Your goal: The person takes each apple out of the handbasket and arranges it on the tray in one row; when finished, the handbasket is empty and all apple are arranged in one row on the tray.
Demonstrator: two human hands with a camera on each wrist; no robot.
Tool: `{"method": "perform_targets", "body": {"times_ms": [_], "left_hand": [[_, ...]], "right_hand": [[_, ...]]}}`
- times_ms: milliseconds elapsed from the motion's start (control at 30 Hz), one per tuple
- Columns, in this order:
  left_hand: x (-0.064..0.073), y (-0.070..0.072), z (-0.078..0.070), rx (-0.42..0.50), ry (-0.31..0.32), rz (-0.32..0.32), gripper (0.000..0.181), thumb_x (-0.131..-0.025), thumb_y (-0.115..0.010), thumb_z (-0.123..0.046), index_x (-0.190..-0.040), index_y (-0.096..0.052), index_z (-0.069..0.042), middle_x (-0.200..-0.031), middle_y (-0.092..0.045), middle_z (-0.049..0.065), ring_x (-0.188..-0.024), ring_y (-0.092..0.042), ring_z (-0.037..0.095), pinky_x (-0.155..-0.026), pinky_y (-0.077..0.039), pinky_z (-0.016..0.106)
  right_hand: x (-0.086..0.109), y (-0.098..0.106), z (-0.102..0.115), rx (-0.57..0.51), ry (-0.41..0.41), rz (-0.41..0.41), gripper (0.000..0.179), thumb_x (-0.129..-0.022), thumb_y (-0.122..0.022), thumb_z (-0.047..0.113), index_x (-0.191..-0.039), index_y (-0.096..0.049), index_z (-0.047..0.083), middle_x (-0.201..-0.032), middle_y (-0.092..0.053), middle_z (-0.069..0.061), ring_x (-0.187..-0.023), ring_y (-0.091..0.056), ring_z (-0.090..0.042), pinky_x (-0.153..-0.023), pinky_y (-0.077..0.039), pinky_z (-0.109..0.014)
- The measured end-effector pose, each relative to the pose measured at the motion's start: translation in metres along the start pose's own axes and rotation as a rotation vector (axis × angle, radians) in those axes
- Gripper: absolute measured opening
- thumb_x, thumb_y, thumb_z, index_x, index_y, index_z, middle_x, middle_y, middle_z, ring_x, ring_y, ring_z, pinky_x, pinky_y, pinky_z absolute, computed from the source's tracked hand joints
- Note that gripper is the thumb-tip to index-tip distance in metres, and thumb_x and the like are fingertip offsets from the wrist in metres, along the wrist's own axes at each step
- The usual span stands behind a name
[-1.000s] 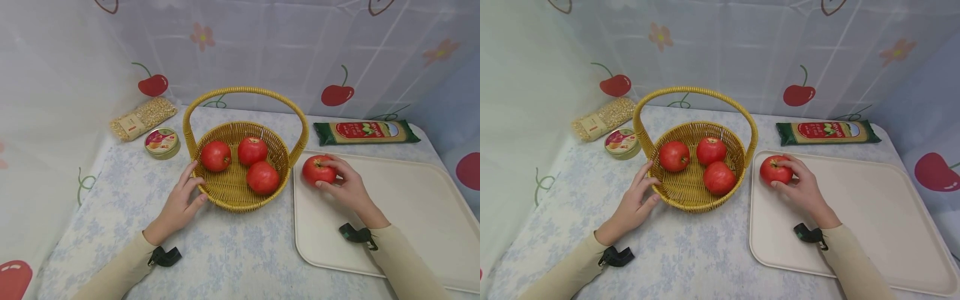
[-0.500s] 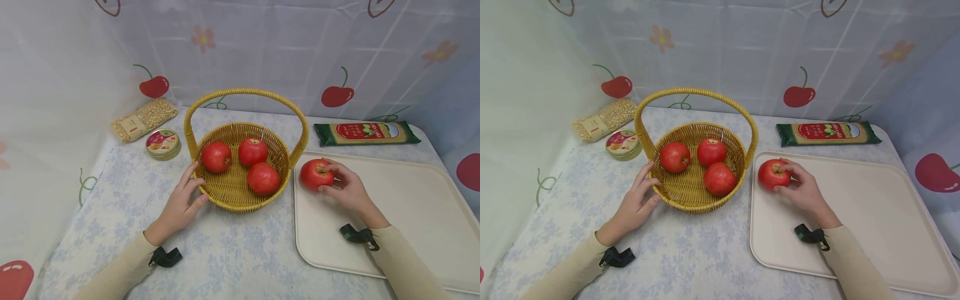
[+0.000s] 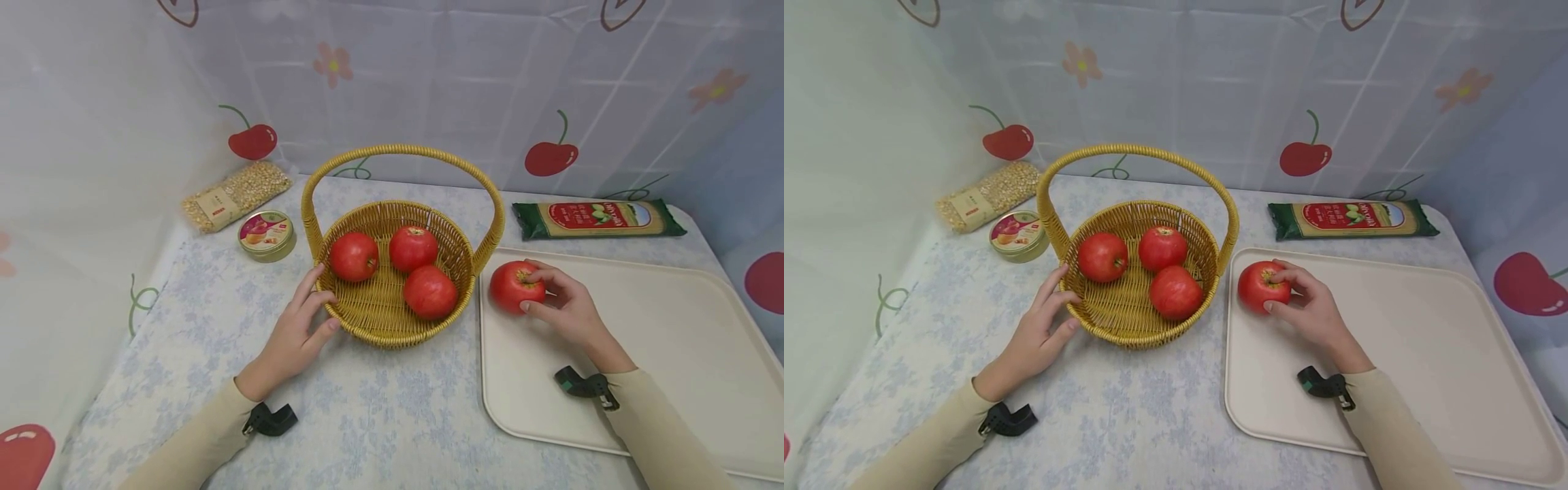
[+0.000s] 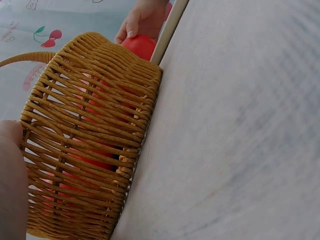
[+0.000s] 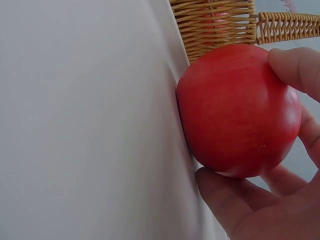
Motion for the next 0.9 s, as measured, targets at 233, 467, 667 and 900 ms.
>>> {"method": "perform_targets", "body": {"times_ms": [233, 467, 667, 900], "left_hand": [[0.002, -0.001, 0.002, 0.003, 0.000, -0.001, 0.032, -0.103, -0.058, -0.037, -0.120, -0.059, -0.010, -0.165, -0.030, 0.020, -0.147, -0.040, 0.042, -0.107, -0.042, 0.064], [0.003, 0.000, 0.002, 0.009, -0.005, -0.006, 0.037, -0.104, -0.056, -0.043, -0.120, -0.059, -0.009, -0.164, -0.030, 0.021, -0.146, -0.041, 0.045, -0.107, -0.043, 0.064], [0.003, 0.002, 0.000, 0.003, -0.002, -0.003, 0.035, -0.104, -0.058, -0.039, -0.120, -0.059, -0.009, -0.164, -0.031, 0.021, -0.146, -0.041, 0.044, -0.108, -0.042, 0.063], [0.000, 0.001, -0.001, 0.007, -0.020, -0.008, 0.037, -0.104, -0.056, -0.043, -0.121, -0.059, -0.010, -0.164, -0.031, 0.021, -0.146, -0.041, 0.042, -0.107, -0.043, 0.060]], "right_hand": [[0.001, -0.003, 0.002, -0.031, 0.021, 0.012, 0.040, -0.087, -0.073, -0.006, -0.123, -0.055, -0.008, -0.153, -0.041, -0.031, -0.123, -0.044, 0.009, -0.090, -0.046, -0.004], [0.000, -0.002, 0.005, -0.045, 0.024, 0.004, 0.040, -0.090, -0.072, -0.003, -0.126, -0.056, -0.006, -0.156, -0.040, -0.026, -0.129, -0.040, 0.007, -0.093, -0.045, -0.005], [0.000, 0.004, 0.015, 0.049, 0.049, -0.035, 0.048, -0.088, -0.074, 0.000, -0.133, -0.056, -0.001, -0.155, -0.043, -0.020, -0.135, -0.040, 0.000, -0.096, -0.042, -0.004], [0.003, 0.017, 0.034, 0.245, 0.077, -0.073, 0.051, -0.086, -0.078, 0.007, -0.133, -0.061, 0.005, -0.154, -0.048, -0.016, -0.137, -0.038, 0.005, -0.114, -0.045, -0.039]]}}
Point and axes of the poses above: each hand's wrist, its own x-axis away from the middle knuckle, its own y-axis out of the back of the hand, z = x × y, the point moved 9 cm from there along -x, towards the middle knuckle
